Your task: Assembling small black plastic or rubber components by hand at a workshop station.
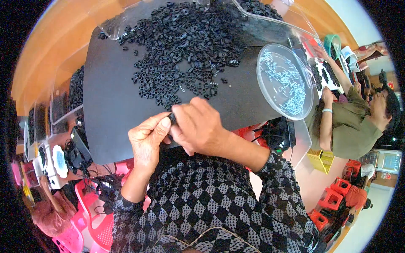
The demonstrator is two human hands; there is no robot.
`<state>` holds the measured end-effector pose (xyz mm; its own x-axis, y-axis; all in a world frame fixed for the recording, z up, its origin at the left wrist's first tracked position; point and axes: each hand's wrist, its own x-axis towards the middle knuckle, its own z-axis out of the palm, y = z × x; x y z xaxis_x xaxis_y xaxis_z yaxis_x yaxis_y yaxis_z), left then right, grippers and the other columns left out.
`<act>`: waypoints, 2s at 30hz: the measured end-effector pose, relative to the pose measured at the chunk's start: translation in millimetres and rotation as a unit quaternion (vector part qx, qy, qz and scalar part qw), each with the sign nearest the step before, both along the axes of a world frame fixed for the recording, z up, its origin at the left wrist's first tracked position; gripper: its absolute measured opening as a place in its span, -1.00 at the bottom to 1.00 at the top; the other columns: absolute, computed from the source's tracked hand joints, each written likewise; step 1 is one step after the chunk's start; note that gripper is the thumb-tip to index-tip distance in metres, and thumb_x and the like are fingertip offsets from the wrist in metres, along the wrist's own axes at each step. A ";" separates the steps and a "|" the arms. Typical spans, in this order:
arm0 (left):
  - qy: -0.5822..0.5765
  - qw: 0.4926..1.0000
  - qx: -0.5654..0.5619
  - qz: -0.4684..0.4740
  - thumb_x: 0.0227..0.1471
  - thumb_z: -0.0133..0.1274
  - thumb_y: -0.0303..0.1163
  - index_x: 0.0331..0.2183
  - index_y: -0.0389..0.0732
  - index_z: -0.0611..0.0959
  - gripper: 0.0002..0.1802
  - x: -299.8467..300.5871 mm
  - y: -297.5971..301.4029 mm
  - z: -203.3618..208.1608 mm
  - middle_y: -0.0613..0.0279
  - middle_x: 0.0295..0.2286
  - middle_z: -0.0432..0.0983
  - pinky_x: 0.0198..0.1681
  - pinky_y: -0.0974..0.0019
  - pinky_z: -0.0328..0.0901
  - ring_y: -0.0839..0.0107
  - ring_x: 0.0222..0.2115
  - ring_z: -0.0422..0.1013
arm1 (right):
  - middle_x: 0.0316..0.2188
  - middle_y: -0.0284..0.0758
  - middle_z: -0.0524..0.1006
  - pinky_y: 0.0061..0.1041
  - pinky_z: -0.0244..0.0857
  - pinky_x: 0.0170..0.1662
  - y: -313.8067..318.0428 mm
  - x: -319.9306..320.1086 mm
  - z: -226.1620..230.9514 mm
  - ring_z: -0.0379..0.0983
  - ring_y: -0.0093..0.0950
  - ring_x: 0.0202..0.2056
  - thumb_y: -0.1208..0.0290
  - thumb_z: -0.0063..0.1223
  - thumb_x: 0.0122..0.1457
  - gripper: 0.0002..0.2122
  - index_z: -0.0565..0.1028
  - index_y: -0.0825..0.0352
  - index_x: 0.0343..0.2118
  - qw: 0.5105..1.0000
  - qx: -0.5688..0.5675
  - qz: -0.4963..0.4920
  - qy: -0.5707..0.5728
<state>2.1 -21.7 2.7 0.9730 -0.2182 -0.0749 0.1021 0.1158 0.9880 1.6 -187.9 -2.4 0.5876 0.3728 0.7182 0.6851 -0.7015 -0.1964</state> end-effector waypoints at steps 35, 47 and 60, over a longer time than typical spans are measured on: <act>-0.153 0.950 0.266 0.056 -0.16 0.12 -0.55 -0.29 -0.27 0.67 -0.73 53.3 46.2 -10.9 0.10 -0.48 0.55 -0.35 0.35 0.34 0.33 -0.48 0.49 | -0.55 -0.32 0.34 -0.36 0.22 -0.40 -15.9 41.3 1.5 0.30 -0.32 -0.42 0.48 0.27 -0.20 -0.84 0.47 0.32 -0.56 0.992 -0.092 -0.061 0.055; -0.221 0.906 0.358 0.033 -0.14 0.10 -0.51 -0.31 -0.24 0.66 -0.76 68.3 48.5 3.9 0.08 -0.49 0.54 -0.32 0.24 0.35 0.20 -0.44 0.50 | -0.55 -0.31 0.39 -0.37 0.24 -0.44 -20.2 41.0 -0.3 0.33 -0.31 -0.48 0.56 0.25 -0.18 -0.83 0.50 0.33 -0.46 0.990 -0.055 -0.118 0.052; -0.226 0.906 0.357 0.016 -0.13 0.10 -0.54 -0.32 -0.24 0.66 -0.77 61.1 48.4 9.3 0.12 -0.53 0.51 -0.35 0.28 0.33 0.24 -0.47 0.48 | -0.51 -0.29 0.35 -0.34 0.20 -0.36 -18.6 45.4 -2.2 0.29 -0.29 -0.39 0.53 0.17 -0.18 -0.87 0.49 0.35 -0.51 0.990 -0.111 -0.066 0.060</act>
<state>63.2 26.8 12.0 0.9444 -0.2430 0.2214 -0.3240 -0.5738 0.7522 47.0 -206.6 -4.6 0.7175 0.4282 0.5494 0.5664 -0.8178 -0.1024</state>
